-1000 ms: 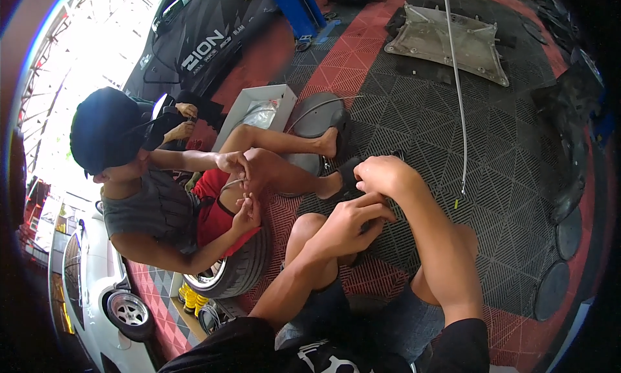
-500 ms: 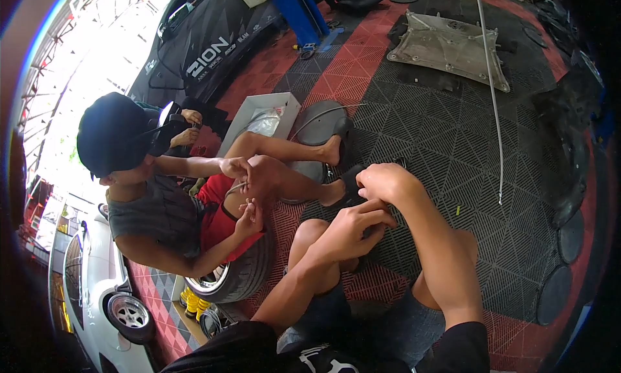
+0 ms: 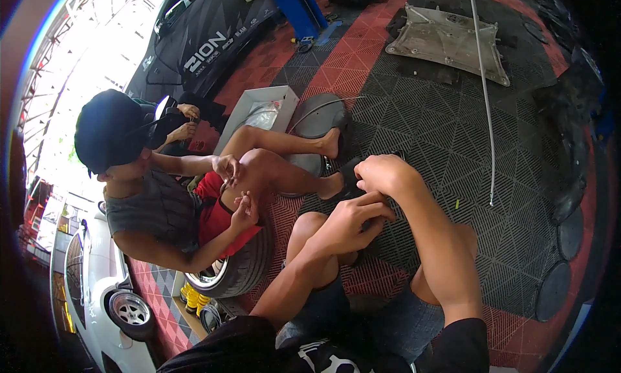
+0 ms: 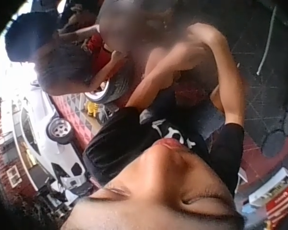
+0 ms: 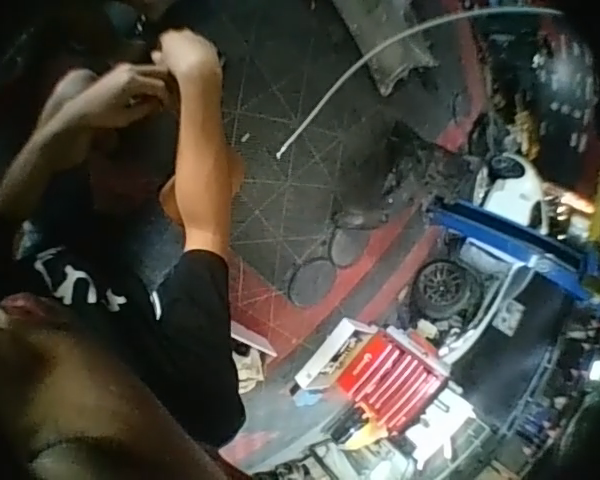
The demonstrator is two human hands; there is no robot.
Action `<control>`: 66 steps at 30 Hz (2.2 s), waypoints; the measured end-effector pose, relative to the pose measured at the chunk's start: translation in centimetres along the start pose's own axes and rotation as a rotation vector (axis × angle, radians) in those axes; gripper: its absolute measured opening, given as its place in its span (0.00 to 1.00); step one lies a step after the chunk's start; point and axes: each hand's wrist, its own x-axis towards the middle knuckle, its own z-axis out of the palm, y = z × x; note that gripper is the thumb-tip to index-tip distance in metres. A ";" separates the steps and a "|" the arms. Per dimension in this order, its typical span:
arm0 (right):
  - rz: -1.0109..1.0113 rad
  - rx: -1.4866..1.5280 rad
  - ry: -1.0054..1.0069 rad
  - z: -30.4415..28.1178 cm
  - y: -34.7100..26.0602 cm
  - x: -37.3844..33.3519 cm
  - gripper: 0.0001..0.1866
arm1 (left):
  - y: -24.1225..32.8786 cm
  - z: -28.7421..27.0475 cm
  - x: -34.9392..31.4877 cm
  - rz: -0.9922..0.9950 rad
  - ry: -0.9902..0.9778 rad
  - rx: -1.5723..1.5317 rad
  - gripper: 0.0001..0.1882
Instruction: Assembling a wire harness and electrical connectors for an automotive part.
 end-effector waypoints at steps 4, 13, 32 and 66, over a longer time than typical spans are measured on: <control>0.024 0.042 -0.006 -0.1 -0.2 -0.1 0.17 | 0.0 -0.1 -0.1 0.011 0.012 0.015 0.12; 0.087 0.043 -0.089 -1.3 -1.6 -0.8 0.19 | -0.2 0.1 -0.2 0.069 0.059 0.009 0.10; 0.057 0.041 -0.085 -1.0 -1.5 -0.4 0.19 | 0.0 -0.4 -0.5 -0.002 -0.009 0.029 0.12; 0.030 0.005 -0.047 -0.8 -1.1 -1.6 0.18 | 0.0 0.2 -0.5 0.081 0.040 -0.002 0.09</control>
